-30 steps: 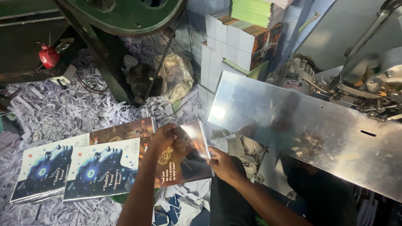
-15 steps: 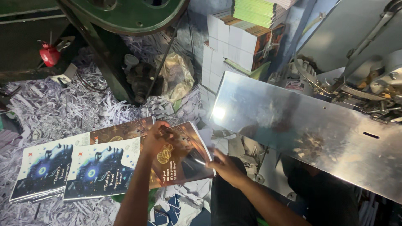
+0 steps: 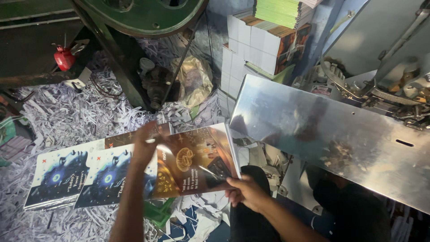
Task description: The person operates a binding machine to stitch the spine of a book. They place the book under the machine's head, pull a lever to drive the needle, and then remove the book to place it on a stack. This process is repeated for multiple books.
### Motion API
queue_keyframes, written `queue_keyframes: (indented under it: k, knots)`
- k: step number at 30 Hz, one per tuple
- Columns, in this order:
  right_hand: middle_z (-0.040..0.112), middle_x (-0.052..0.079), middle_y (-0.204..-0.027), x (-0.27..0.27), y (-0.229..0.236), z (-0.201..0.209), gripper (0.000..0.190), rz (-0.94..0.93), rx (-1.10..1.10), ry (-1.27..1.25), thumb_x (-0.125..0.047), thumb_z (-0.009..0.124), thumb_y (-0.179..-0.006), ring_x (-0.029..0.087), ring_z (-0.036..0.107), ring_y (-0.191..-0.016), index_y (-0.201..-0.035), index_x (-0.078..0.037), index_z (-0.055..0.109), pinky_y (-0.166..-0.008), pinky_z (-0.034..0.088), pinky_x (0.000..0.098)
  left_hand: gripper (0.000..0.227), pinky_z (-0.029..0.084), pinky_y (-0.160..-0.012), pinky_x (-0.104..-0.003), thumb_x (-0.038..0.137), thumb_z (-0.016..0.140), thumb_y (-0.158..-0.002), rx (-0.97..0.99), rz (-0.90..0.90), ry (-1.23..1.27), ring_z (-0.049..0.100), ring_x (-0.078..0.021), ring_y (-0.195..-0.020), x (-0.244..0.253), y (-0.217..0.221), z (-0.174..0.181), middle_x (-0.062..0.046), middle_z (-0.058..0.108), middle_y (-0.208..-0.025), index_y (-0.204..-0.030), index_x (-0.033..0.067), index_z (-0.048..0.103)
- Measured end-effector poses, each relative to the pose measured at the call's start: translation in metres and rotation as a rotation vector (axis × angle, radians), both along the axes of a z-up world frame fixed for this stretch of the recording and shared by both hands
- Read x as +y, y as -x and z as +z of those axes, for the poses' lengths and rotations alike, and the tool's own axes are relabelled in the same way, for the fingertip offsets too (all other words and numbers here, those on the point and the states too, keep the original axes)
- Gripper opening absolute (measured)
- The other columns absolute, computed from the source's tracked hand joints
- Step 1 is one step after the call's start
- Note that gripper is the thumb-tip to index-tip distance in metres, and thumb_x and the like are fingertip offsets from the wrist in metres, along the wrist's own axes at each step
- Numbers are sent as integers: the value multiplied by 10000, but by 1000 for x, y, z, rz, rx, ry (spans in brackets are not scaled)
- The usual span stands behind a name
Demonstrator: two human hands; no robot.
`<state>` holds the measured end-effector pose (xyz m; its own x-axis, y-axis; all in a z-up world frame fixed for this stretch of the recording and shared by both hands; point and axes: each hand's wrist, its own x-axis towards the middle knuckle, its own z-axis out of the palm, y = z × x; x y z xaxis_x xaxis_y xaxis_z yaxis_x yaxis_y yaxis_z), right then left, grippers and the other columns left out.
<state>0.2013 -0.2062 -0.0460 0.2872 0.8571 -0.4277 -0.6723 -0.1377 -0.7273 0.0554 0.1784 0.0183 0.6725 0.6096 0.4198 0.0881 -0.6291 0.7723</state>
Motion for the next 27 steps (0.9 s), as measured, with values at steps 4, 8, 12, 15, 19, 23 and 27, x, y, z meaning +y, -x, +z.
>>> queue_keyframes:
  k: [4,8,12,15,19,23,27]
  knots:
    - [713,139,-752,-30,-11,8,341,-15,14,-23,-304,678,-954,164,661,-509,-984,36,674,-446,558,327,637,495,-998,-452,221,869,-875,53,520,-53,594,-370,-1235,71,102,-9,-259,610,-1369,-1432,51,611]
    - [704,139,-725,-61,-18,24,358,-74,-1,-13,-311,691,-939,156,639,-484,-940,47,678,-428,548,327,727,512,-888,-493,528,818,-933,313,759,0,671,-382,-998,96,218,-11,-265,699,-1105,-1159,-148,675]
    - [701,135,-709,-81,-26,45,347,-142,31,-9,-301,691,-925,143,625,-464,-909,45,690,-402,515,301,864,437,-933,-574,760,479,-1032,187,555,809,590,-475,-1181,73,250,2,-359,583,-1320,-1274,-60,605]
    - [696,127,-700,-89,-33,63,293,-201,63,-14,-275,698,-912,132,613,-449,-905,17,685,-389,492,277,888,341,-1118,-530,782,287,-1017,-142,411,1110,488,-351,-1377,34,238,22,-211,526,-1501,-1436,33,518]
    - [688,122,-701,-91,-45,84,201,-266,163,-14,-213,716,-912,104,598,-451,-911,-21,659,-399,467,210,781,271,-1222,-565,690,258,-1011,-390,301,1041,413,-316,-1452,0,207,40,-79,464,-1559,-1553,144,390]
    - [688,110,-729,-93,-61,100,144,-341,225,6,-151,707,-910,84,609,-487,-935,-19,654,-433,475,173,610,265,-1186,-572,509,355,-1012,-488,131,1023,488,-303,-1391,4,196,47,-70,562,-1484,-1482,143,488]
    - [709,111,-753,-100,-84,120,157,-377,225,90,-167,717,-919,89,631,-511,-931,-33,636,-439,494,191,318,488,-1039,-503,194,567,-964,-157,101,400,642,-296,-1113,5,205,50,-125,687,-1185,-1226,44,666]
